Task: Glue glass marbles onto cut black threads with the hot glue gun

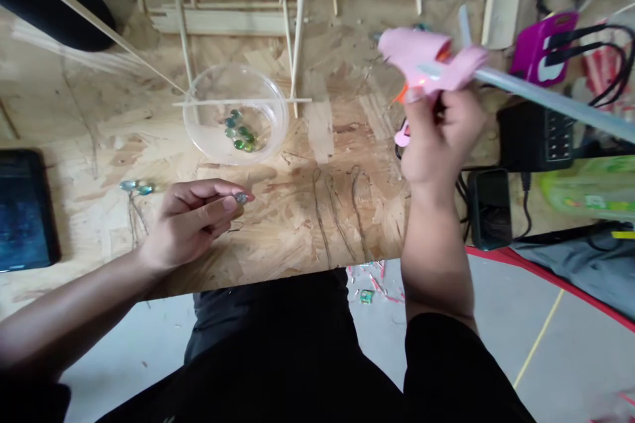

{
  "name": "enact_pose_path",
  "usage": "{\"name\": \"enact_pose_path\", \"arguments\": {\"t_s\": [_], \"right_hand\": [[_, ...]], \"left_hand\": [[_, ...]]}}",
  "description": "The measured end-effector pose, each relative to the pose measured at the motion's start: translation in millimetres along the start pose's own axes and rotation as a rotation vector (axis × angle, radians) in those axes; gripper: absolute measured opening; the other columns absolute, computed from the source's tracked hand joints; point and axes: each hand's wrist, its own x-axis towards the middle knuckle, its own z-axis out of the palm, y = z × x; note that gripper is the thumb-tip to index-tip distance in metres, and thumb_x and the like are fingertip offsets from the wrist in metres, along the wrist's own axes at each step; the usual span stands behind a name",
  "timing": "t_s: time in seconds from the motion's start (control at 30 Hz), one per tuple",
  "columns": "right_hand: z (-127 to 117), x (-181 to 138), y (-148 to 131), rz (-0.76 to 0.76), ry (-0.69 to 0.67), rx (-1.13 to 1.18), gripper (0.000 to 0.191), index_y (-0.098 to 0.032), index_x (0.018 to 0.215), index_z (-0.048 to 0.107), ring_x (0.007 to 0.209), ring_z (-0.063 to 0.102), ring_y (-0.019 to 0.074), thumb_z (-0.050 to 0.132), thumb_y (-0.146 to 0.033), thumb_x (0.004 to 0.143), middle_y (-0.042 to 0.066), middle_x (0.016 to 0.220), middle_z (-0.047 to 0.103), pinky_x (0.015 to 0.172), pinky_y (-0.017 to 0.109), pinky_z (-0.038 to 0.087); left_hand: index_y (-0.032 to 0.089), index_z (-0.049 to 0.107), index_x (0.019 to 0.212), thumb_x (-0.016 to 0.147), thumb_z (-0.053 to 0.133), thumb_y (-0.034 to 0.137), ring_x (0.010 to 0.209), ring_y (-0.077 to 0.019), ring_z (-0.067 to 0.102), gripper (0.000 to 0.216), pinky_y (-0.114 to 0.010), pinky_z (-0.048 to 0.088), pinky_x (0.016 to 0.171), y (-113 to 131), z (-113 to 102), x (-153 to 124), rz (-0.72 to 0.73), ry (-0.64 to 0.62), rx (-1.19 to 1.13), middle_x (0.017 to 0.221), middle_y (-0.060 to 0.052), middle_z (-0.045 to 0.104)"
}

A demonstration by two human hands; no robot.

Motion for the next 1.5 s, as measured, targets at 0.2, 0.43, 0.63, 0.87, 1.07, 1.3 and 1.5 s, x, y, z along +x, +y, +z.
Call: {"name": "enact_pose_path", "arguments": {"t_s": [0.2,0.43,0.63,0.87,1.07,1.3,1.5], "right_hand": [[35.9,-9.3,-18.9,-0.044,-0.115,-0.142,0.030,-0.026,0.078,0.068,0.070,0.054,0.0195,0.072,-0.048,0.097,0.001,0.071,0.061,0.069,0.037,0.043],[30.3,-10.6,-14.2,-0.054,-0.157,-0.265,0.031,-0.026,0.073,0.064,0.069,0.059,0.0225,0.075,-0.047,0.093,0.002,0.070,0.063,0.069,0.039,0.049],[19.9,-9.7,-22.8,-0.007,-0.264,-0.284,0.027,-0.025,0.085,0.073,0.069,0.061,0.0219,0.082,-0.050,0.088,0.002,0.073,0.067,0.067,0.038,0.050],[-25.1,-22.5,-21.7,0.026,-0.204,-0.222,0.049,-0.027,0.107,0.078,0.063,0.052,0.0164,0.100,-0.052,0.071,-0.002,0.083,0.069,0.059,0.034,0.045],[-60.1,-47.3,-61.6,-0.117,-0.350,-0.271,0.019,-0.030,0.082,0.076,0.056,0.056,0.0188,0.090,-0.039,0.089,-0.001,0.065,0.065,0.053,0.038,0.037],[1.5,-63.3,-135.9,-0.401,-0.680,0.241,0.012,-0.025,0.108,0.078,0.075,0.071,0.0165,0.082,-0.022,0.097,0.002,0.094,0.076,0.067,0.033,0.057],[50.2,-64.8,-141.5,-0.402,-0.757,0.459,0.020,-0.024,0.114,0.078,0.086,0.072,0.0181,0.081,-0.020,0.095,0.005,0.105,0.077,0.066,0.031,0.059]], "left_hand": [[0.018,0.090,0.095,0.083,0.095,0.045,0.046,-0.0054,0.027,0.030,-0.022,0.018,0.043,-0.4,0.8,1.2,0.006,-0.009,0.008,0.053,0.006,0.042],[0.016,0.090,0.099,0.085,0.092,0.051,0.046,-0.0055,0.025,0.038,-0.023,0.016,0.044,-4.7,-1.9,2.7,-0.009,-0.024,0.048,0.053,0.005,0.043],[0.016,0.090,0.100,0.085,0.093,0.052,0.046,-0.0061,0.027,0.040,-0.023,0.017,0.045,-5.1,-2.2,2.4,0.001,-0.014,0.054,0.052,0.005,0.043],[0.017,0.089,0.098,0.085,0.094,0.047,0.047,-0.0067,0.027,0.033,-0.024,0.017,0.045,-4.7,-0.7,3.3,0.042,-0.029,0.006,0.053,0.007,0.040],[0.020,0.091,0.097,0.084,0.094,0.045,0.046,-0.0069,0.024,0.028,-0.025,0.014,0.045,-3.2,-0.6,4.6,0.040,-0.051,-0.053,0.050,0.008,0.036],[0.021,0.092,0.094,0.084,0.095,0.044,0.046,-0.0073,0.026,0.025,-0.026,0.015,0.047,0.8,-2.0,4.3,0.050,-0.096,-0.046,0.050,0.006,0.041],[0.021,0.090,0.091,0.084,0.095,0.047,0.048,-0.0069,0.025,0.027,-0.028,0.016,0.049,2.4,-2.9,3.4,0.043,-0.126,-0.034,0.056,0.003,0.049]]}}
